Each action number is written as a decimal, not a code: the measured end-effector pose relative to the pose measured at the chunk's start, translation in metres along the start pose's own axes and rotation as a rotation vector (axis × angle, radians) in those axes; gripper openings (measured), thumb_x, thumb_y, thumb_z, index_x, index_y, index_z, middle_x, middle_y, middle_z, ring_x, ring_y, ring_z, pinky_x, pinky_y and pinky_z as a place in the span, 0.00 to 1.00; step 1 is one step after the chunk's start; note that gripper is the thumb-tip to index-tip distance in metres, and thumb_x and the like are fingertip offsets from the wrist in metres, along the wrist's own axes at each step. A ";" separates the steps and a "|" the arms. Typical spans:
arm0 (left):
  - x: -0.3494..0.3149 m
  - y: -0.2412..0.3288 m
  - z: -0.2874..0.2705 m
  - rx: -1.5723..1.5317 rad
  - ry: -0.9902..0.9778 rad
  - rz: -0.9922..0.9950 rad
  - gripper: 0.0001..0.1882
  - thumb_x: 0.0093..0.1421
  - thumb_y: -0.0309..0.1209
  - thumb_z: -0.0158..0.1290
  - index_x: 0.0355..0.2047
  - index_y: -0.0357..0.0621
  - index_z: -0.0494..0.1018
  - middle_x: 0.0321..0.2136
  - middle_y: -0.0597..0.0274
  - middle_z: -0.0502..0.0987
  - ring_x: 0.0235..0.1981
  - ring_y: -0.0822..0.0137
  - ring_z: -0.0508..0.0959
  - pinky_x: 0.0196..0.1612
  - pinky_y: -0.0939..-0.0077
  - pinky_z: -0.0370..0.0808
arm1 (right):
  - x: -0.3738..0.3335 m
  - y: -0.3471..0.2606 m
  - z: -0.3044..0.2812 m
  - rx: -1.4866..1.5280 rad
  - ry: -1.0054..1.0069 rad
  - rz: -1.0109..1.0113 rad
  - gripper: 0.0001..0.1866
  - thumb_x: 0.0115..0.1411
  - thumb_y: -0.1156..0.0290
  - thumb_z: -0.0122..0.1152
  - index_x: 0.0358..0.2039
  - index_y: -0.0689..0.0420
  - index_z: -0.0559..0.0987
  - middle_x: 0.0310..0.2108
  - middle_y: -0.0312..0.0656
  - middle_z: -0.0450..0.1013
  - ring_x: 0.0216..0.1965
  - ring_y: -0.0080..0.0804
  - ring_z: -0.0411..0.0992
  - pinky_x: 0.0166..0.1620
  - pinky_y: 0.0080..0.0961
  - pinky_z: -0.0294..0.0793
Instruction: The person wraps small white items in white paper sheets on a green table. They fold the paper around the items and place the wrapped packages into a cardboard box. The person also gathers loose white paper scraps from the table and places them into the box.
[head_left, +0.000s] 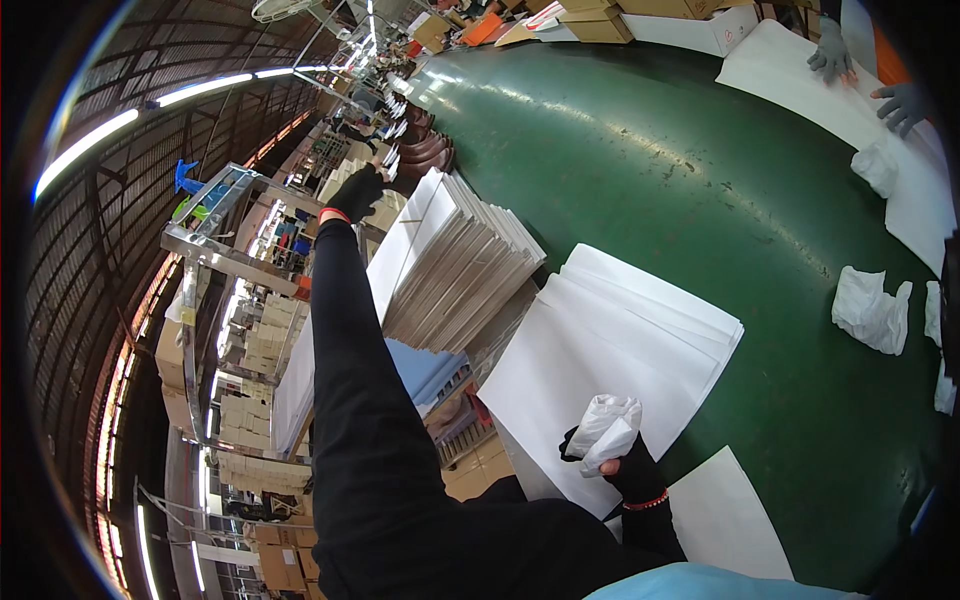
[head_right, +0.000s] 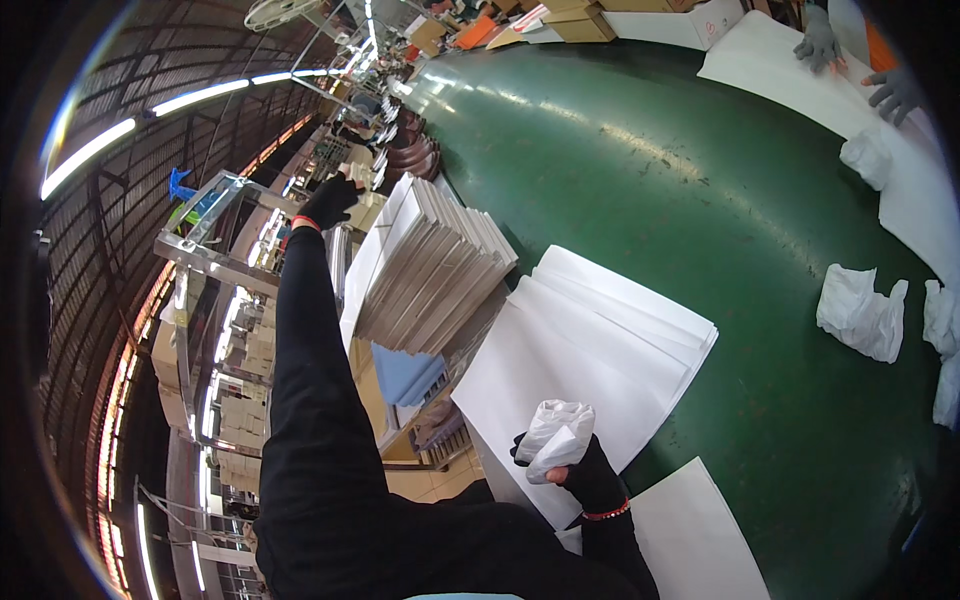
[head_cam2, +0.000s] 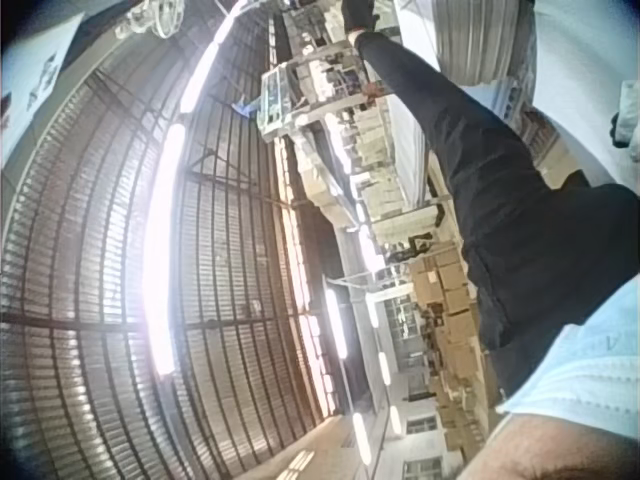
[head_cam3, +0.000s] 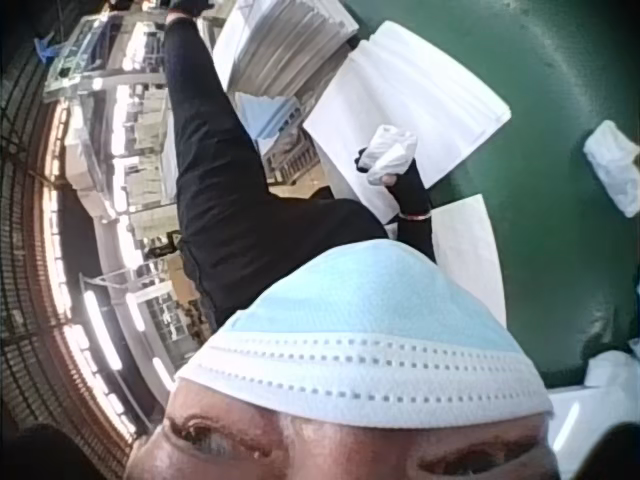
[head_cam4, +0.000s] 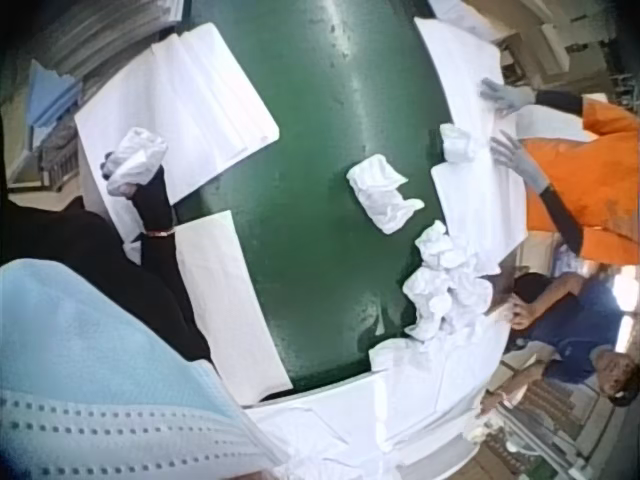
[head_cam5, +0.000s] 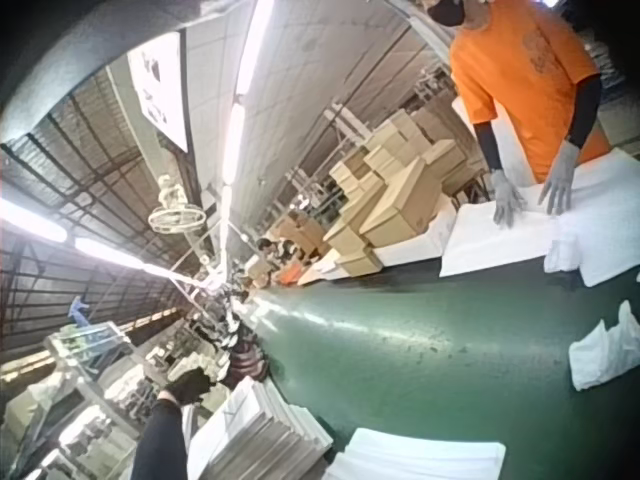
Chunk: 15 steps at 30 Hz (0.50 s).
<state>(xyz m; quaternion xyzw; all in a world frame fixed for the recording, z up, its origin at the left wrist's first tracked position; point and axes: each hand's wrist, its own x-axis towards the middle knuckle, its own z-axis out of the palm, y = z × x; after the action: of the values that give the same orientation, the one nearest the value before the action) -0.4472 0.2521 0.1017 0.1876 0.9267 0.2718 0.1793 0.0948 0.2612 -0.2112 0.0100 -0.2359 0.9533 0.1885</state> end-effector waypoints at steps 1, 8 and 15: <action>-0.013 0.006 -0.002 -0.115 -0.143 -0.045 0.46 0.55 0.73 0.38 0.55 0.44 0.69 0.50 0.54 0.74 0.51 0.60 0.70 0.55 0.56 0.62 | -0.001 0.000 0.002 0.006 0.010 0.001 0.42 0.39 0.50 0.79 0.49 0.62 0.71 0.40 0.41 0.77 0.44 0.32 0.75 0.50 0.30 0.73; 0.032 -0.039 -0.044 -0.907 -0.982 0.271 0.58 0.50 0.79 0.30 0.61 0.37 0.60 0.55 0.53 0.69 0.58 0.57 0.63 0.58 0.53 0.58 | -0.016 0.000 0.013 0.086 0.006 0.079 0.43 0.39 0.55 0.79 0.52 0.63 0.69 0.42 0.45 0.76 0.45 0.35 0.75 0.51 0.32 0.73; -0.025 0.005 0.005 -0.471 -0.091 0.172 0.55 0.53 0.77 0.27 0.61 0.41 0.63 0.53 0.55 0.73 0.54 0.63 0.73 0.57 0.64 0.64 | -0.010 -0.001 0.010 0.107 0.007 0.057 0.43 0.39 0.58 0.79 0.52 0.63 0.68 0.43 0.45 0.76 0.45 0.35 0.75 0.51 0.32 0.73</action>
<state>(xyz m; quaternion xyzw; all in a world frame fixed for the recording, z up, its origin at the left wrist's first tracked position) -0.4227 0.2471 0.1062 0.2310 0.8094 0.4858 0.2355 0.1037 0.2535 -0.2028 0.0099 -0.1840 0.9695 0.1615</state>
